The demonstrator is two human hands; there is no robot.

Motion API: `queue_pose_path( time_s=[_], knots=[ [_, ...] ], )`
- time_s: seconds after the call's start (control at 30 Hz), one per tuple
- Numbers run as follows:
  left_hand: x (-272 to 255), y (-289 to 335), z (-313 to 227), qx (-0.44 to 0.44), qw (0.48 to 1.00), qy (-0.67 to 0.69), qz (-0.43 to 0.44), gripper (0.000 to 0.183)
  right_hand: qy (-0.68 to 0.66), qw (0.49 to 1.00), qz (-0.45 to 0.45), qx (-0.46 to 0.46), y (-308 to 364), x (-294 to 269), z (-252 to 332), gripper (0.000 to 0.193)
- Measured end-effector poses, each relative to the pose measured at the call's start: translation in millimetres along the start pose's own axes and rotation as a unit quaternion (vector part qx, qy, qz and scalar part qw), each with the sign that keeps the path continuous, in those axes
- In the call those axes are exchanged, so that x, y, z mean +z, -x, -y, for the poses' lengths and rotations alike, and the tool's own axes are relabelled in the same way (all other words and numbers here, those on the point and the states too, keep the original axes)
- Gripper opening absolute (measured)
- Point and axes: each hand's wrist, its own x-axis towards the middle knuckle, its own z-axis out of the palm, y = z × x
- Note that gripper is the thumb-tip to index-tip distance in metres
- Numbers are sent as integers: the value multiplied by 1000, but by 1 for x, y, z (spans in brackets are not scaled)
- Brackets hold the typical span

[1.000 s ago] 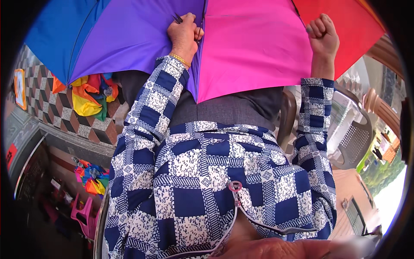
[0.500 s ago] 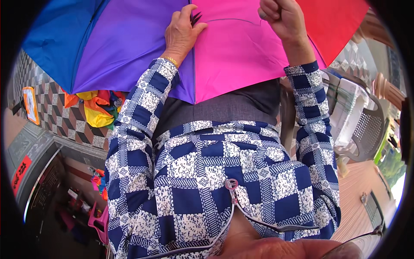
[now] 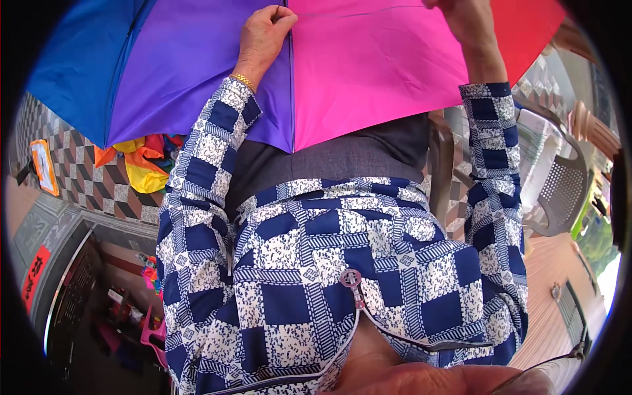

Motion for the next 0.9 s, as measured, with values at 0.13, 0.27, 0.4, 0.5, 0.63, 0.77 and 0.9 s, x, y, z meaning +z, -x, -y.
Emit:
queue_pose_path(
  time_s=[0.13, 0.27, 0.4, 0.5, 0.63, 0.77, 0.9],
  knots=[
    [-5, -6, -43, -185, 955, 233, 17, 8, 176, 967, 181, -29, 0, 7, -80, 5],
    [-12, -2, -66, -179, 960, 214, 23, 8, 369, 895, 224, -107, 9, 49, -97, 9],
    [-5, -11, -56, -184, 962, 192, 58, 13, 355, 906, 208, -103, -1, 48, -140, 18],
    [-1, -5, -69, -167, 955, 243, 28, 8, 365, 905, 186, -114, -9, 55, -151, 18],
    [-6, -2, -54, -191, 927, 321, 15, 6, 309, 948, 41, -59, -4, 67, -152, 9],
    [-5, -3, -46, -215, 891, 399, -34, 9, 108, 994, -23, 22, -1, 65, -161, 8],
    [-2, -6, -17, -217, 908, 355, -58, 13, -130, 990, -55, -2, -11, 52, -148, 5]
  ],
)
